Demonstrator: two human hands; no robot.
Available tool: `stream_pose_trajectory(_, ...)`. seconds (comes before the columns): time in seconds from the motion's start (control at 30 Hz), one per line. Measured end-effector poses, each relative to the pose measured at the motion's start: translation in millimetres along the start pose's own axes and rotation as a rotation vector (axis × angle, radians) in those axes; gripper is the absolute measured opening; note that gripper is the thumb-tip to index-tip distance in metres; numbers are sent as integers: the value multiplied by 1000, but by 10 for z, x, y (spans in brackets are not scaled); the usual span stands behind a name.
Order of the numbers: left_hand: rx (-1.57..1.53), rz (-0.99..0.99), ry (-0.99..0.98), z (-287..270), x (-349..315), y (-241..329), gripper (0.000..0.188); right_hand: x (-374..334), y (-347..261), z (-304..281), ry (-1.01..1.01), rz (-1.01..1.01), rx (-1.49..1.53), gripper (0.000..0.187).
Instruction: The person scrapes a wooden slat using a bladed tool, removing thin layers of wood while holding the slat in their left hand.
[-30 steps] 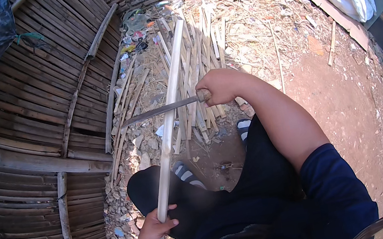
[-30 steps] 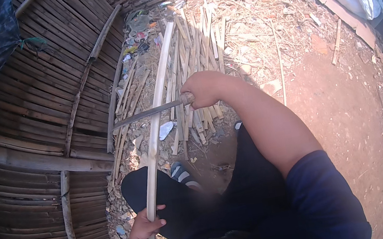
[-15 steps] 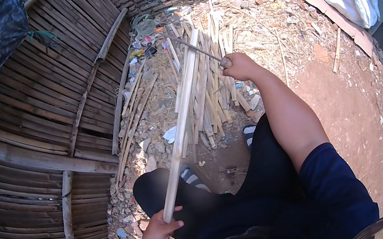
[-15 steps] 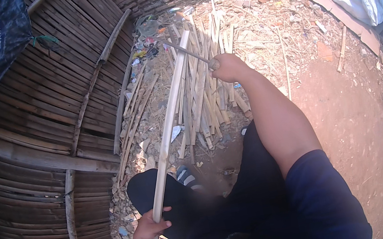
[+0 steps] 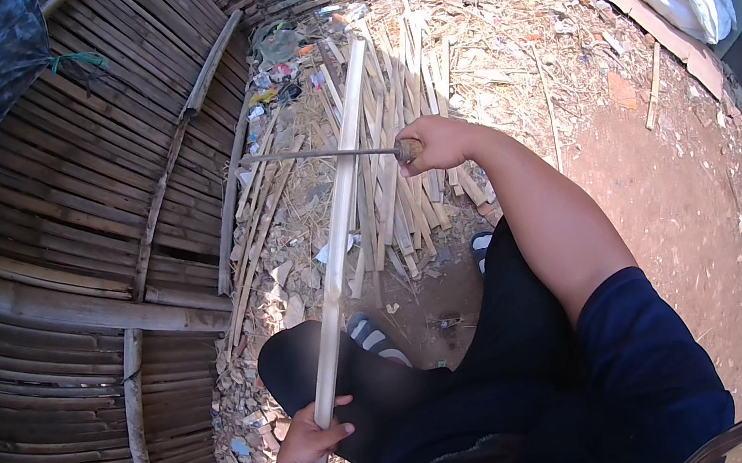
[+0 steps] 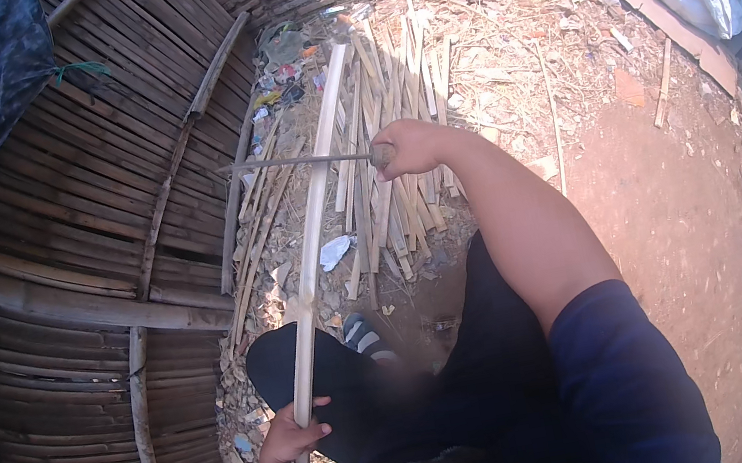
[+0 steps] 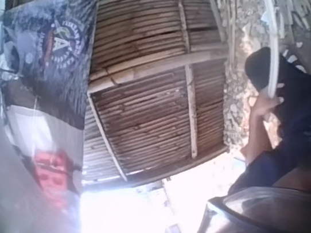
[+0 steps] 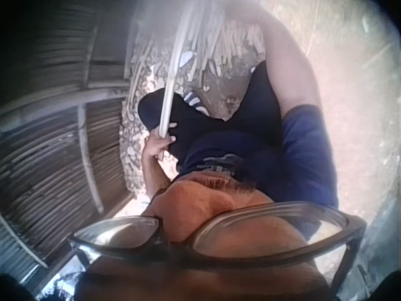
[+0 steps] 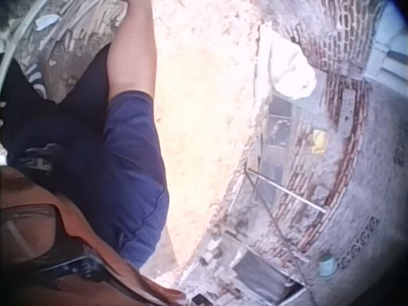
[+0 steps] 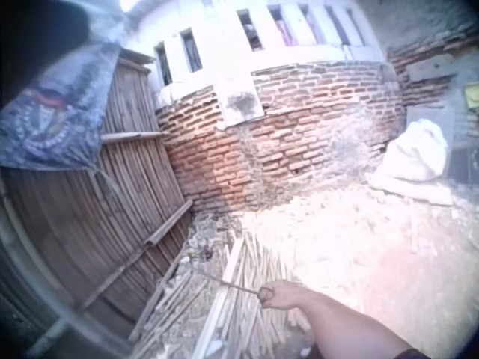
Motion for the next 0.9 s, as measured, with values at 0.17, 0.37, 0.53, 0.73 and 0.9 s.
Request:
stream_pose_trajectory(0.17, -36, 18, -49, 1, 31, 20, 54, -26, 563, -185, 357, 219, 219, 68)
stream_pose_trajectory(0.37, -99, 14, -45, 22, 21, -9, 55, -319, -588, 101, -53, -41, -211, 48)
stream_pose_trajectory(0.53, -7, -5, -32, 15, -14, 19, 56, -361, -1026, 420, -252, -214, -374, 45)
stream_pose_trajectory(0.73, -33, 12, 10, -6, -6, -1, 55, -61, 21, -147, 163, 147, -57, 60)
stream_pose_trajectory(0.9, -60, 22, -16, 9, 22, 4, 54, -176, -8, -191, 216, 153, -51, 62)
Point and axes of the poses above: each hand's wrist, its own x-axis towards the middle knuckle, its own z-axis out of the palm, y = z × x, the point moved 4 cm from there along x, towards the middle knuckle, and after that the axes turned 10 degrees about -y, right-handed, at the moved point
